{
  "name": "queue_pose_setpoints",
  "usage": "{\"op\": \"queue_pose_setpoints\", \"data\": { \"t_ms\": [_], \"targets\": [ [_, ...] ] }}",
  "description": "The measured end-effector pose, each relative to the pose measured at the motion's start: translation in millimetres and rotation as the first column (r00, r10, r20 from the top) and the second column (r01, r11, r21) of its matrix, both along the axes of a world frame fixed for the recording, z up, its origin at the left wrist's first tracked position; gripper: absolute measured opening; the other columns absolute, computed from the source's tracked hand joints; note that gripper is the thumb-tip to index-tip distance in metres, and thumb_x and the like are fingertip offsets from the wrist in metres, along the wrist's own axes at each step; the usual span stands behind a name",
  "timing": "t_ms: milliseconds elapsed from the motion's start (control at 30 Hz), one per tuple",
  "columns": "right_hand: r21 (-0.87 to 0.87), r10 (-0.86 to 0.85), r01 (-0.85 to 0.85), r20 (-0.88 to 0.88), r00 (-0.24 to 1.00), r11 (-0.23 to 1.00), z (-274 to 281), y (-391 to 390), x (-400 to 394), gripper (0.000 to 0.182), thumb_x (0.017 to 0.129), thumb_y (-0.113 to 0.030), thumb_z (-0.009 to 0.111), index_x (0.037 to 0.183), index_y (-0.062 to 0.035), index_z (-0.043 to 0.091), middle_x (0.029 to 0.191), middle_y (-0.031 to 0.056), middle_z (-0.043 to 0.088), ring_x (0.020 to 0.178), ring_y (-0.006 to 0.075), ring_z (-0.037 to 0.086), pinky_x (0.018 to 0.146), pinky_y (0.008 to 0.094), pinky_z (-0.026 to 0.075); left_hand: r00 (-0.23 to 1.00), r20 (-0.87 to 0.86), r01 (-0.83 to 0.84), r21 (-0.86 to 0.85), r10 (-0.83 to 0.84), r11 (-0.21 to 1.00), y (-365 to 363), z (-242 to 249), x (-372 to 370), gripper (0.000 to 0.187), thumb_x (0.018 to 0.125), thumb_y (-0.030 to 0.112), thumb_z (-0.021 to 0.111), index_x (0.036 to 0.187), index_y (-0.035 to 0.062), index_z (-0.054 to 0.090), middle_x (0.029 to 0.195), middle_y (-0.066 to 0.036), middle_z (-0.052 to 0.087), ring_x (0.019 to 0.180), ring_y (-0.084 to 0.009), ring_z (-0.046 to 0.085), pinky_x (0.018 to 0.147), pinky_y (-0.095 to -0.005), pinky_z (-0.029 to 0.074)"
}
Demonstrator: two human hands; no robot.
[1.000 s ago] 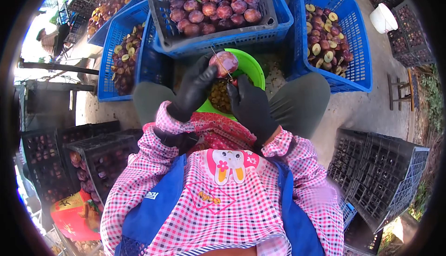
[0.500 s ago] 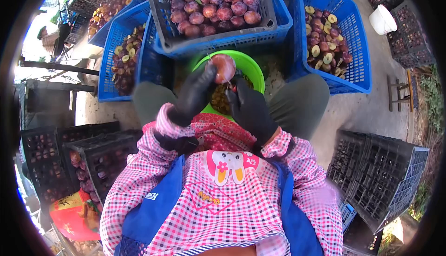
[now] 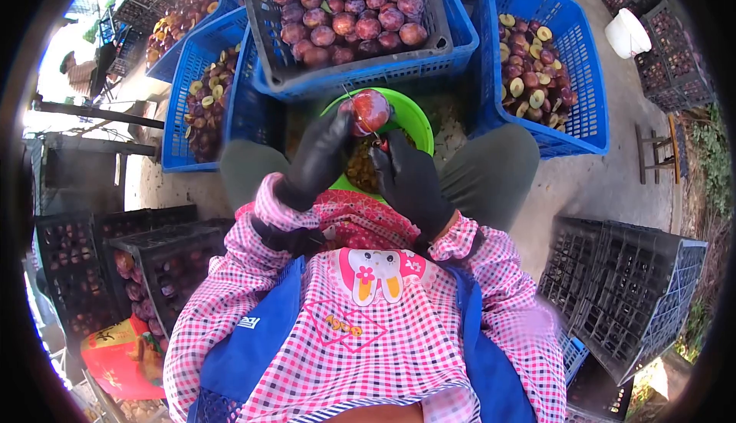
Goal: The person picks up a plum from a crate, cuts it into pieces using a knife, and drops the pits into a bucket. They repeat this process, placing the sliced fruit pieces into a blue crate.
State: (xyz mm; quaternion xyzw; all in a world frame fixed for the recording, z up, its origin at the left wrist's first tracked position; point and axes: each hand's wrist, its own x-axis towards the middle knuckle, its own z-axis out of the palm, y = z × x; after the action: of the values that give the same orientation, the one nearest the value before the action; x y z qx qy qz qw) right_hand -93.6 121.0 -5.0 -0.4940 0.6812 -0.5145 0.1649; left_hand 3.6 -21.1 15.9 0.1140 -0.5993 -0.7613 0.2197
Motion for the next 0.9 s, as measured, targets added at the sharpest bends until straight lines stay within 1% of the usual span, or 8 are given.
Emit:
{"op": "queue_pose_setpoints", "data": {
  "t_ms": [67,133,200,267,467,800,867,900],
  "targets": [
    [0.083,-0.023,0.028,-0.051,0.998,0.996,-0.4,0.8,5.0,0.019,0.095,-0.014,0.054,0.107,-0.0004,0.051,0.078,0.0232,0.059,0.070,0.0432,0.059,0.058,0.0463,0.044,0.998,-0.045,0.061,0.386,-0.047,0.920,2.4,-8.0,4.8,0.053,0.096,0.032,0.060,0.135,-0.0009,0.042,0.126,-0.010,0.055,0.116,-0.0178,0.054,0.100,-0.0327,0.043],
    [0.043,-0.017,0.014,0.078,0.997,0.999,2.2,-2.6,10.3,0.018,0.095,-0.015,0.054,0.106,-0.0010,0.051,0.077,0.0221,0.059,0.069,0.0406,0.060,0.058,0.0451,0.044,0.994,0.078,-0.053,-0.240,0.074,0.969,4.0,1.1,6.9,0.052,0.098,0.036,0.057,0.134,0.0002,0.044,0.125,-0.009,0.054,0.117,-0.0169,0.050,0.103,-0.0332,0.038],
    [-0.004,-0.010,0.011,0.204,0.979,1.000,5.6,-4.6,8.0,0.017,0.096,-0.016,0.055,0.105,-0.0016,0.052,0.075,0.0210,0.059,0.067,0.0380,0.061,0.059,0.0439,0.045,0.990,0.117,-0.042,-0.318,0.084,0.947,-4.2,-8.5,4.4,0.054,0.097,0.039,0.057,0.133,0.0000,0.044,0.125,-0.009,0.054,0.117,-0.0169,0.050,0.102,-0.0333,0.039],
    [0.197,-0.067,-0.152,0.794,0.604,0.969,9.5,-7.4,-0.4,0.021,0.095,-0.020,0.058,0.104,-0.0025,0.051,0.076,0.0165,0.060,0.066,0.0319,0.062,0.060,0.0431,0.045,0.983,0.156,-0.033,-0.390,0.101,0.920,-13.1,-21.8,6.3,0.057,0.096,0.041,0.057,0.133,-0.0002,0.045,0.125,-0.009,0.054,0.117,-0.0170,0.050,0.102,-0.0334,0.039],
    [-0.036,-0.116,0.113,-0.121,0.986,0.993,33.0,-16.3,-32.2,0.059,0.075,-0.039,0.081,0.112,-0.0026,0.054,0.094,0.0136,0.065,0.083,0.0250,0.065,0.075,0.0378,0.051,0.995,0.044,0.077,0.193,-0.087,0.978,-5.1,-37.6,0.0,0.050,0.102,0.042,0.045,0.129,0.0000,0.048,0.122,-0.007,0.056,0.111,-0.0151,0.054,0.098,-0.0299,0.043],
    [0.101,-0.156,0.150,0.056,0.986,0.984,26.7,-15.6,-15.0,0.052,0.067,-0.034,0.086,0.102,-0.0058,0.061,0.087,0.0116,0.065,0.075,0.0257,0.065,0.072,0.0347,0.052,0.986,0.147,-0.032,-0.278,0.075,0.960,15.5,-31.7,-7.0,0.029,0.102,0.025,0.043,0.113,0.0011,0.056,0.105,-0.010,0.064,0.092,-0.0175,0.061,0.081,-0.0319,0.049],
    [0.130,0.104,-0.085,-0.148,0.983,0.988,38.7,-13.8,-16.6,0.047,0.070,-0.029,0.085,0.102,-0.0041,0.061,0.084,0.0107,0.064,0.075,0.0197,0.064,0.070,0.0337,0.052,0.963,-0.148,0.260,0.732,-0.226,0.629,21.6,-31.3,-3.6,0.023,0.099,0.021,0.048,0.107,0.0022,0.060,0.094,-0.010,0.067,0.080,-0.0179,0.062,0.073,-0.0308,0.047],
    [0.197,0.360,-0.309,-0.334,0.871,0.930,41.6,-12.3,-17.1,0.043,0.072,-0.024,0.083,0.102,-0.0025,0.061,0.082,0.0098,0.064,0.075,0.0136,0.064,0.068,0.0328,0.051,0.965,-0.145,0.253,0.739,-0.219,0.625,26.9,-36.6,-0.2,0.023,0.099,0.021,0.048,0.107,0.0022,0.060,0.094,-0.010,0.067,0.080,-0.0179,0.062,0.073,-0.0308,0.047]
  ]
}}
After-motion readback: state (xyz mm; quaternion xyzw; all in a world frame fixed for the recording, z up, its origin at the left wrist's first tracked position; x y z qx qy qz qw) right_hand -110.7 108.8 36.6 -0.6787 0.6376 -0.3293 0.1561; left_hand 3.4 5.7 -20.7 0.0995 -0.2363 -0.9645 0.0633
